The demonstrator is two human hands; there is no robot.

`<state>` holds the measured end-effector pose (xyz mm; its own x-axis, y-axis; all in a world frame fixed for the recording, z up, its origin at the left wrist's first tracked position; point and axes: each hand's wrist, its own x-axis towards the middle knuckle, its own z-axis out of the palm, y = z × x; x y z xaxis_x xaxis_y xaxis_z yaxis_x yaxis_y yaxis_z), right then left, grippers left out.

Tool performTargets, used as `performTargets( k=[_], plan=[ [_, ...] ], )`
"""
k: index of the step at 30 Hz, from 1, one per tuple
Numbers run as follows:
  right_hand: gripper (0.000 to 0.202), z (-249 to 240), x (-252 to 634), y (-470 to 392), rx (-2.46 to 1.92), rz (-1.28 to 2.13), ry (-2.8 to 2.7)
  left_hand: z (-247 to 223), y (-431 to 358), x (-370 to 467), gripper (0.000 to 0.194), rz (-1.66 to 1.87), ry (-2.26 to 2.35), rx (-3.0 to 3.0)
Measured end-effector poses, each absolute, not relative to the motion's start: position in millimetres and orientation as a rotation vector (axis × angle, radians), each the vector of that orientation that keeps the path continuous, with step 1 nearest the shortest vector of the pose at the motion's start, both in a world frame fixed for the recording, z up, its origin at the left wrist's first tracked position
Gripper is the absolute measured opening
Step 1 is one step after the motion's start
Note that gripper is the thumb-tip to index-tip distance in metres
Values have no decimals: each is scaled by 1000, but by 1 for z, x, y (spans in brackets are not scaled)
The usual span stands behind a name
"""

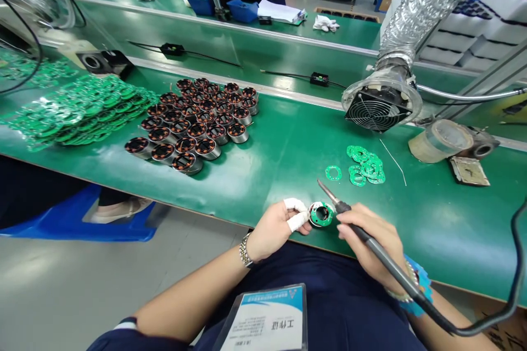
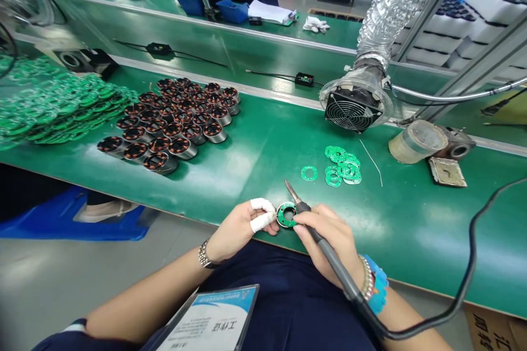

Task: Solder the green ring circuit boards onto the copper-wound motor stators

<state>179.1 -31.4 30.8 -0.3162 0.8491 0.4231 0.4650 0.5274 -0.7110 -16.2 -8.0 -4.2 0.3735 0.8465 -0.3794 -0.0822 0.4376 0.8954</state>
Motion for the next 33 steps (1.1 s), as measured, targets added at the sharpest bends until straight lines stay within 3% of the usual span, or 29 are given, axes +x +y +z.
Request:
performTargets(
  k=[3, 19, 33],
  plan=[
    [30, 38, 192, -39, -999, 622, -1984, -6, -9, -16, 21, 729, 1027, 959],
    [27, 39, 192, -43, -1024, 793, -1952, -7, -9, -15, 18, 726, 1069, 988],
    [27, 24, 205, -45, -1187, 555, -1894, -6, -9, -14, 19, 730, 1067, 982]
  ],
)
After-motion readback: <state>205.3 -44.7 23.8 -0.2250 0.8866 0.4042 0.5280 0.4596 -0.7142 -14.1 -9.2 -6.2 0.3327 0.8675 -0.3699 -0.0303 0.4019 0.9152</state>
